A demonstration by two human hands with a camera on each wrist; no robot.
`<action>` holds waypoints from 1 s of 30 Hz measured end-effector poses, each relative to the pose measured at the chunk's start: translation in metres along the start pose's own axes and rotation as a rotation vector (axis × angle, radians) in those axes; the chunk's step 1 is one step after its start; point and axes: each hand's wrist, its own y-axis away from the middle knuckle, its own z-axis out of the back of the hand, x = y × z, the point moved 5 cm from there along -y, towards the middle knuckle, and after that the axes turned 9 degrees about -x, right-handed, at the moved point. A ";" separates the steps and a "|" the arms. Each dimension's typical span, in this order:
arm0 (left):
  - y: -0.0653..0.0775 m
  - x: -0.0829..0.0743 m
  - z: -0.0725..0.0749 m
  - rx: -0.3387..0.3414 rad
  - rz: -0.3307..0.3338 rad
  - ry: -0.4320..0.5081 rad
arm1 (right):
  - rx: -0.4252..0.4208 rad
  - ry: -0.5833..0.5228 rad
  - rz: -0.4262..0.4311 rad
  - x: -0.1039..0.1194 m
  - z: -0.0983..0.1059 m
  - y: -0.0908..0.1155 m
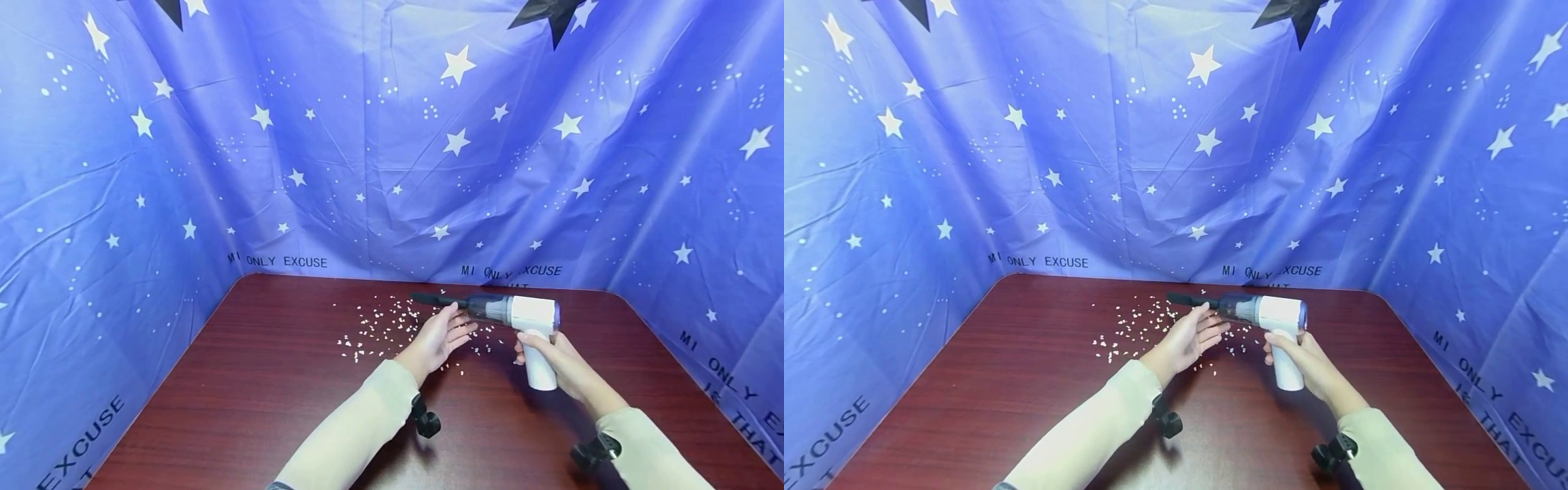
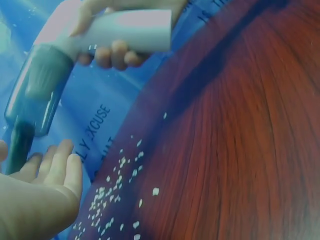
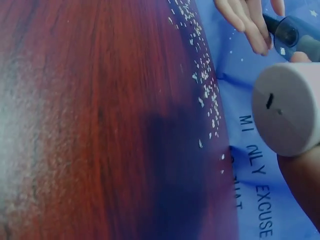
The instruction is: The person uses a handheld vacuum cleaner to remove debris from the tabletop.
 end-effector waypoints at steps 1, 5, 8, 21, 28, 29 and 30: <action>0.000 0.000 -0.001 -0.009 0.005 0.027 | 0.012 0.017 0.005 0.001 -0.003 0.000; 0.001 -0.002 -0.002 -0.039 0.018 0.137 | 0.062 0.072 0.022 0.004 -0.015 0.003; 0.002 -0.004 0.000 -0.054 0.009 0.208 | 0.123 0.070 -0.002 0.004 -0.023 0.003; -0.002 -0.009 0.007 -0.144 -0.045 0.345 | 0.137 0.025 -0.094 -0.005 -0.037 -0.011; -0.009 -0.013 0.016 -0.199 -0.063 0.370 | 0.015 -0.038 -0.111 -0.010 -0.053 -0.021; -0.011 -0.013 0.018 -0.210 -0.062 0.374 | 0.008 -0.050 -0.117 -0.011 -0.056 -0.022; -0.012 -0.013 0.020 -0.220 -0.060 0.372 | 0.003 -0.059 -0.122 -0.012 -0.058 -0.023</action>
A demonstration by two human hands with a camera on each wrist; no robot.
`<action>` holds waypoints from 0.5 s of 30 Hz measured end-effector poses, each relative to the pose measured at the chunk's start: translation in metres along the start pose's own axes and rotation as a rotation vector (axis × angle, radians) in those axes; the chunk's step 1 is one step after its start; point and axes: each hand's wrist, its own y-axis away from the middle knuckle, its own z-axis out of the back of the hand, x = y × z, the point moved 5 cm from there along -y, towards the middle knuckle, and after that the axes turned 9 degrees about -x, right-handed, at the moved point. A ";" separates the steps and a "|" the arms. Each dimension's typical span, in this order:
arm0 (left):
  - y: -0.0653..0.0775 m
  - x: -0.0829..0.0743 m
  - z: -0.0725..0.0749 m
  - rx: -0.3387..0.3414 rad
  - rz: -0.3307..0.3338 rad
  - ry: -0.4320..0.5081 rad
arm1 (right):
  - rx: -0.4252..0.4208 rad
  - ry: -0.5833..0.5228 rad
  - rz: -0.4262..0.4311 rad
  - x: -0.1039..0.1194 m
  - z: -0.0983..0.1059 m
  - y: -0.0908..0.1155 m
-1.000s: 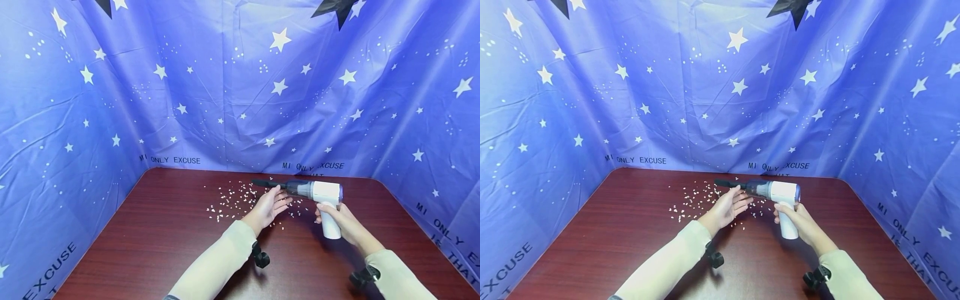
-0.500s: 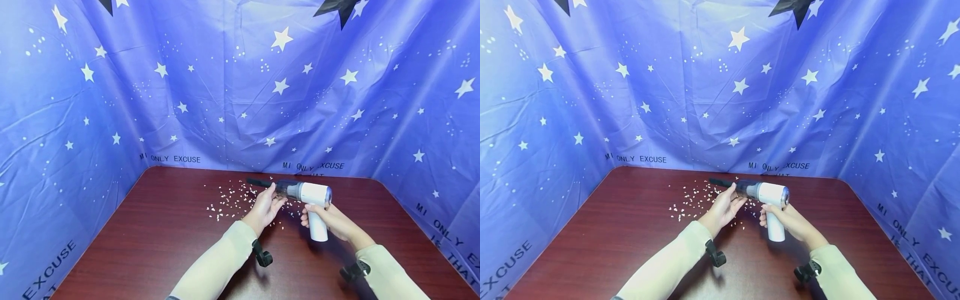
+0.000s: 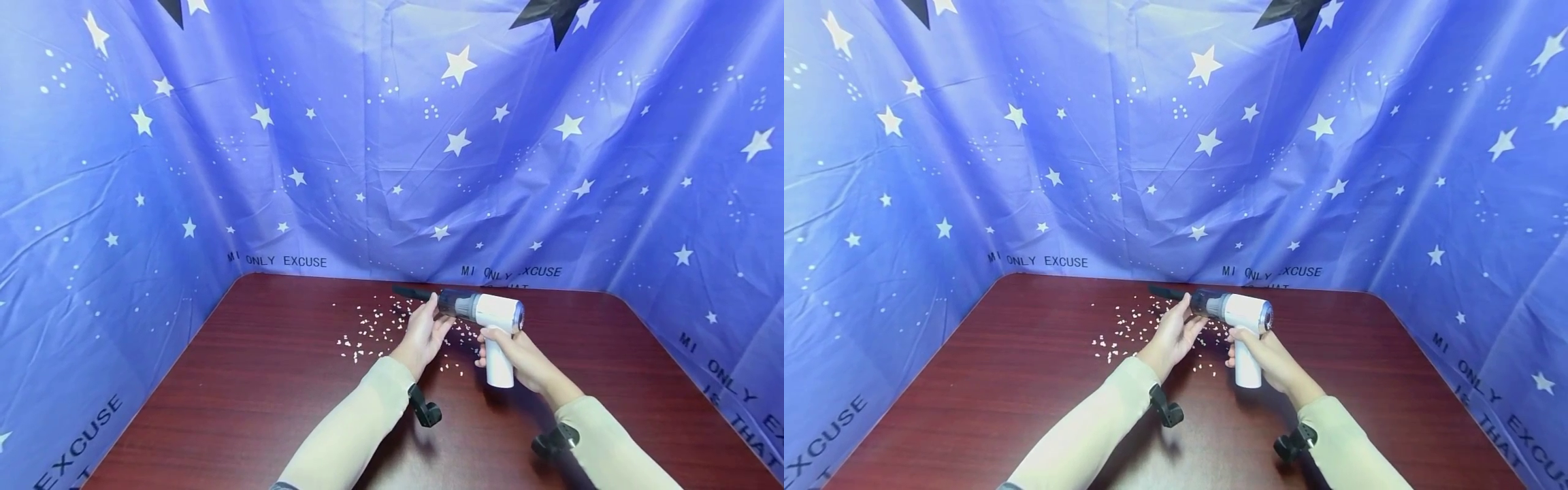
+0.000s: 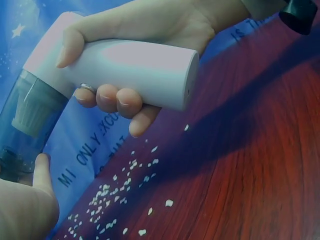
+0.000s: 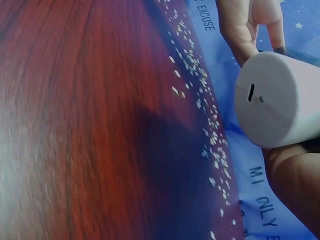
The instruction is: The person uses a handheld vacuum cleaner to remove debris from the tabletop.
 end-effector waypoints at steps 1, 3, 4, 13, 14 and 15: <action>-0.002 0.000 0.002 -0.009 0.001 -0.003 | -0.003 -0.010 -0.003 -0.001 -0.002 -0.001; -0.004 -0.001 0.004 -0.017 0.001 -0.010 | -0.008 -0.020 -0.013 -0.002 -0.005 -0.002; -0.005 -0.001 0.005 -0.018 -0.001 -0.012 | -0.006 -0.020 -0.013 -0.002 -0.006 -0.003; -0.011 -0.007 0.009 -0.007 -0.017 -0.023 | -0.028 -0.040 -0.027 -0.003 -0.015 -0.010; -0.012 -0.008 0.009 -0.011 -0.018 -0.024 | -0.028 -0.043 -0.036 -0.003 -0.016 -0.011; -0.012 -0.009 0.009 -0.017 -0.021 -0.026 | -0.028 -0.046 -0.043 -0.003 -0.017 -0.012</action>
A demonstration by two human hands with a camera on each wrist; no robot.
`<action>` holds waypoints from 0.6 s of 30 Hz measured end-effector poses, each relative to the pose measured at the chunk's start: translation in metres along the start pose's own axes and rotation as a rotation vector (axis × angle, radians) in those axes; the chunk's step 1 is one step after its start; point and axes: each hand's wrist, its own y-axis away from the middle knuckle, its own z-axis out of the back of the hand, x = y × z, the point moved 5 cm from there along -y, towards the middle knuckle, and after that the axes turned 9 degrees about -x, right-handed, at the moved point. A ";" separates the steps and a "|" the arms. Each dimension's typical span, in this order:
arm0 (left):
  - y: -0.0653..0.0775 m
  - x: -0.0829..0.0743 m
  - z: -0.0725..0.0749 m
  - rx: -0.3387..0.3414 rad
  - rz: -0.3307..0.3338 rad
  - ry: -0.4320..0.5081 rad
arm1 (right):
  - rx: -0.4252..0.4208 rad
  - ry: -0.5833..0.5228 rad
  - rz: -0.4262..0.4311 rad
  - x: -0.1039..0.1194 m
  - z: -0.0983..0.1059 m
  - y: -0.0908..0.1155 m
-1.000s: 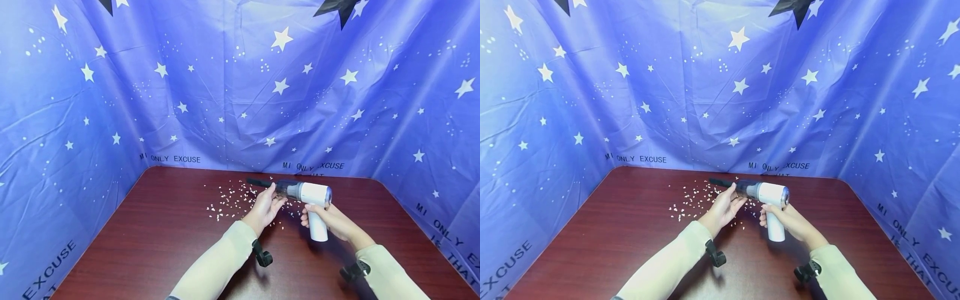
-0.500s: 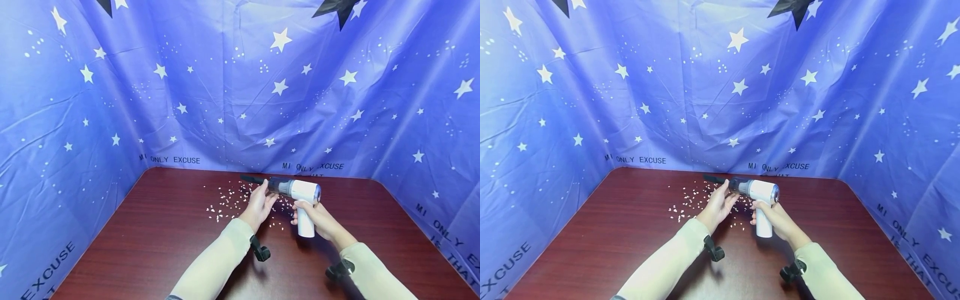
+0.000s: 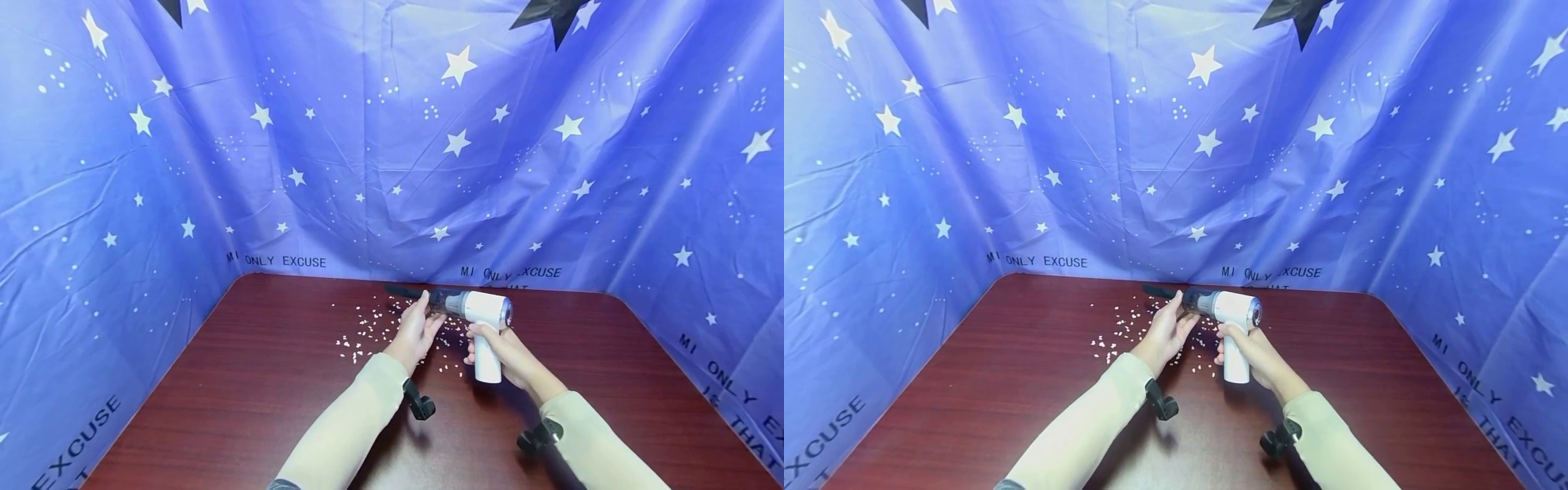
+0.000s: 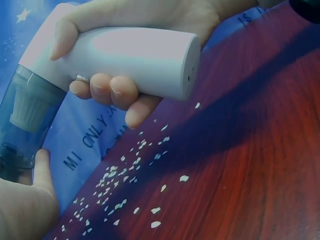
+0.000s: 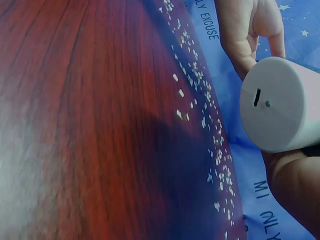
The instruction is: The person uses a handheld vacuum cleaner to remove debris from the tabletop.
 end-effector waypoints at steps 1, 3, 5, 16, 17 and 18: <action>-0.001 -0.001 0.000 -0.005 -0.002 0.002 | -0.002 -0.005 -0.009 0.000 -0.001 -0.001; -0.002 -0.003 0.001 -0.010 -0.005 0.001 | 0.002 -0.017 -0.024 -0.001 -0.004 -0.002; -0.004 -0.005 0.002 -0.015 -0.005 -0.001 | 0.012 -0.035 -0.040 -0.002 -0.007 -0.003; -0.010 -0.010 0.010 -0.035 -0.013 -0.028 | 0.057 -0.050 -0.066 -0.004 -0.014 -0.009; -0.010 -0.011 0.010 -0.041 -0.011 -0.026 | 0.051 -0.043 -0.066 -0.004 -0.015 -0.010; -0.010 -0.012 0.010 -0.048 -0.009 -0.021 | 0.047 -0.045 -0.067 -0.003 -0.015 -0.011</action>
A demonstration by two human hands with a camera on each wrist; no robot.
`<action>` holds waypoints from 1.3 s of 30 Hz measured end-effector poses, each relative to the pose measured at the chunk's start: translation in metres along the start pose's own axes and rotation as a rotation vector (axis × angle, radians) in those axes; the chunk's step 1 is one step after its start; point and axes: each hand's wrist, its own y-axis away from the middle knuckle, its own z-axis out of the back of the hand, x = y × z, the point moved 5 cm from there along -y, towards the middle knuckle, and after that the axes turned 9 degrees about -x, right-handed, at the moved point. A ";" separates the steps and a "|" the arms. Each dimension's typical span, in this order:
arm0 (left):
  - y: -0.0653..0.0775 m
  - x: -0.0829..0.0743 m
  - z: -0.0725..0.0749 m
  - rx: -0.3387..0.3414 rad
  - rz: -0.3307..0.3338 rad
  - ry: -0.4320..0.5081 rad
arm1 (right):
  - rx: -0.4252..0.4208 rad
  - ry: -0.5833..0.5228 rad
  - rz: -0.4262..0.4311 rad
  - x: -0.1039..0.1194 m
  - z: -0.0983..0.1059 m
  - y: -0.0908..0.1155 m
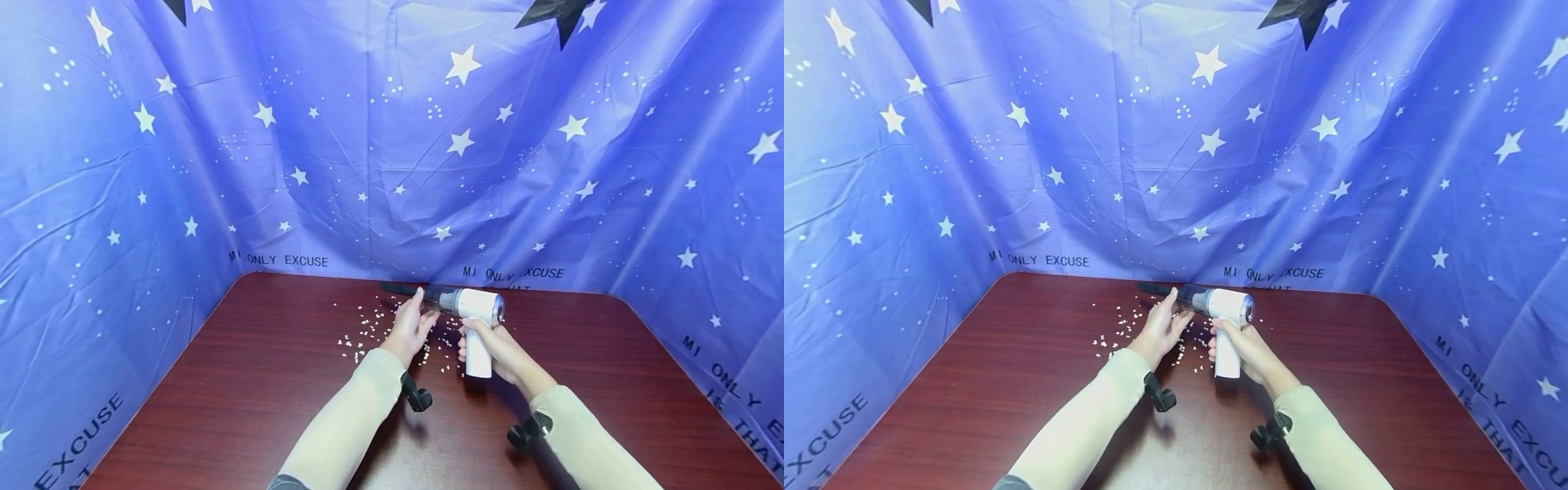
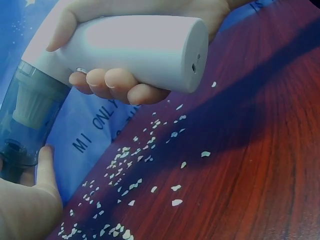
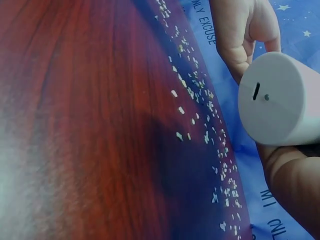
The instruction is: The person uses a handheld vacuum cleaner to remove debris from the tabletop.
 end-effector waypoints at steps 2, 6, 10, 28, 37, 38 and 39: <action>-0.001 -0.001 -0.001 -0.009 0.003 0.006 | -0.013 0.003 -0.002 0.001 0.000 -0.001; -0.002 -0.003 -0.001 -0.019 0.007 0.023 | -0.020 0.003 -0.009 0.000 -0.003 -0.004; -0.005 -0.003 0.001 -0.021 0.007 0.035 | -0.034 0.009 -0.019 -0.001 -0.005 -0.007; -0.017 -0.001 0.011 -0.034 0.035 0.009 | -0.074 0.014 -0.031 -0.005 -0.015 -0.011; -0.020 -0.002 0.017 -0.040 0.074 -0.049 | -0.030 0.010 -0.011 -0.008 -0.019 -0.011; -0.020 -0.002 0.018 -0.044 0.078 -0.057 | -0.021 0.012 -0.013 -0.008 -0.020 -0.011; -0.021 -0.002 0.019 -0.047 0.080 -0.061 | -0.014 0.012 -0.017 -0.009 -0.021 -0.011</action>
